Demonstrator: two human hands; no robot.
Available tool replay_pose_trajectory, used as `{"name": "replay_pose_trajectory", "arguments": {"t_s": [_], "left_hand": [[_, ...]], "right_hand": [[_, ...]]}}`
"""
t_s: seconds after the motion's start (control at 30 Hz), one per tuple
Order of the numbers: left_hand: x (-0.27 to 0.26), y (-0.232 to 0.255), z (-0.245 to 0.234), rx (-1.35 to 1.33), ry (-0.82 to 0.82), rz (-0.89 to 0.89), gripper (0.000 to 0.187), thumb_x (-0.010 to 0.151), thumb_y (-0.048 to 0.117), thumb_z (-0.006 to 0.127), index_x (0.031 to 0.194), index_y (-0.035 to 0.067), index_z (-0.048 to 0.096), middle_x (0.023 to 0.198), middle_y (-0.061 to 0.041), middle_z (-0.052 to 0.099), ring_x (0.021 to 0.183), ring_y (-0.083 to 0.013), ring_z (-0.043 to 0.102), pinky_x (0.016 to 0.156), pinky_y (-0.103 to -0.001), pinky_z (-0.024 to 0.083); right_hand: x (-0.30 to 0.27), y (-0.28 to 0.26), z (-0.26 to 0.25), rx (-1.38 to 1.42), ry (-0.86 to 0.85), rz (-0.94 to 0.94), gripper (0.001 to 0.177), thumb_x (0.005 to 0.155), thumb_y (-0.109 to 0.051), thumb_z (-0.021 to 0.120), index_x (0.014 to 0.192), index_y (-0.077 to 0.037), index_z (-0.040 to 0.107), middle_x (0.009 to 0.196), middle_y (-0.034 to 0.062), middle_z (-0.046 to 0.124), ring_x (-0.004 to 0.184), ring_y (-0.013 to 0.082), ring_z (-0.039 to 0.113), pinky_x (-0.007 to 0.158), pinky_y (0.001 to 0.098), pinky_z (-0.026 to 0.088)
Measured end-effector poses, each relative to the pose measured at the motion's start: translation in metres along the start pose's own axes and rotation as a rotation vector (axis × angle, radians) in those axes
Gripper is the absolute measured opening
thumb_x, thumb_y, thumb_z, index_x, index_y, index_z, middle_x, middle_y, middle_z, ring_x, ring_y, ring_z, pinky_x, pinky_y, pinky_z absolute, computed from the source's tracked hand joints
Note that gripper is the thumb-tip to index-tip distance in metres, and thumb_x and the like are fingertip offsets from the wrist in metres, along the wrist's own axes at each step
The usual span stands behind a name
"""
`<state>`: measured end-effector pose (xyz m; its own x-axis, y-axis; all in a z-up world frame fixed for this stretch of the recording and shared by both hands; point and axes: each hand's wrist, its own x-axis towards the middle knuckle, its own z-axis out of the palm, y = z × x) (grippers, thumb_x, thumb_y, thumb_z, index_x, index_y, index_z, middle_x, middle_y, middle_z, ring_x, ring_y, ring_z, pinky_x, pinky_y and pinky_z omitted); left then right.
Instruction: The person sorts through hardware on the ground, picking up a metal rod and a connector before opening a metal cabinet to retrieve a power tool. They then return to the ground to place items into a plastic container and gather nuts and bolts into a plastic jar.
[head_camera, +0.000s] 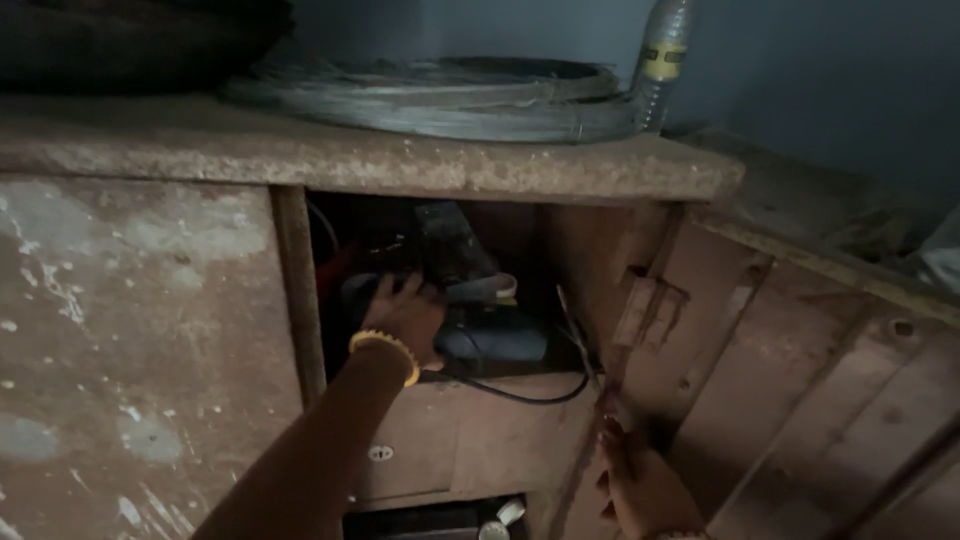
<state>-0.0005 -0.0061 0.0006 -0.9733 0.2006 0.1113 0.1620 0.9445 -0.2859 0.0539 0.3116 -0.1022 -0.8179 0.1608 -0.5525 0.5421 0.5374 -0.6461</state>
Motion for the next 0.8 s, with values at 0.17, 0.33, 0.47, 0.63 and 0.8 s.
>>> {"name": "replay_pose_trajectory", "arguments": {"t_s": [0.17,0.33,0.47,0.63,0.8], "left_hand": [[-0.014,0.010,-0.030,0.115,-0.043,0.017,0.082,0.070,0.054,0.087,0.134,0.009,0.061,0.137,-0.009,0.058,0.138,-0.0304,0.040,0.117,-0.057,0.017],[0.030,0.013,0.020,0.304,-0.074,0.066,0.041,0.091,0.038,0.070,0.124,0.014,0.073,0.125,-0.007,0.071,0.132,-0.0301,0.052,0.122,-0.061,0.014],[0.070,0.023,0.049,0.367,-0.043,0.087,0.033,0.102,0.028,0.055,0.126,0.013,0.073,0.127,-0.008,0.072,0.130,-0.0318,0.054,0.119,-0.064,0.016],[0.097,0.017,0.083,0.243,0.051,0.010,0.039,0.097,0.033,0.054,0.130,0.016,0.067,0.143,-0.008,0.059,0.139,-0.0347,0.044,0.110,-0.068,0.017],[0.030,0.018,-0.004,-0.020,-0.102,0.028,0.068,0.078,0.054,0.077,0.130,0.012,0.068,0.142,-0.011,0.057,0.138,-0.0329,0.043,0.114,-0.056,0.026]], "right_hand": [[0.077,0.010,-0.009,-0.316,0.079,-0.035,0.057,0.107,-0.052,0.033,0.153,-0.022,0.048,0.103,0.0131,0.077,0.089,0.0301,0.073,0.093,0.0434,0.059],[0.173,0.111,0.022,-1.177,0.457,-0.815,0.047,0.101,-0.013,0.035,0.147,-0.008,0.042,0.136,0.0201,0.056,0.119,0.0344,0.057,0.102,0.0392,0.048],[0.014,-0.013,0.018,-0.294,0.267,-0.122,0.045,0.112,-0.033,0.040,0.150,-0.010,0.049,0.138,0.0190,0.063,0.125,0.0352,0.058,0.109,0.0432,0.048],[0.050,0.002,0.034,-1.015,0.310,-0.673,0.057,0.095,-0.015,0.035,0.151,-0.004,0.032,0.142,0.0254,0.048,0.119,0.0339,0.059,0.095,0.0416,0.053],[-0.070,-0.078,0.038,-0.568,0.066,-0.117,0.048,0.111,-0.036,0.027,0.153,-0.017,0.040,0.136,0.0171,0.064,0.121,0.0326,0.066,0.104,0.0443,0.052]]}}
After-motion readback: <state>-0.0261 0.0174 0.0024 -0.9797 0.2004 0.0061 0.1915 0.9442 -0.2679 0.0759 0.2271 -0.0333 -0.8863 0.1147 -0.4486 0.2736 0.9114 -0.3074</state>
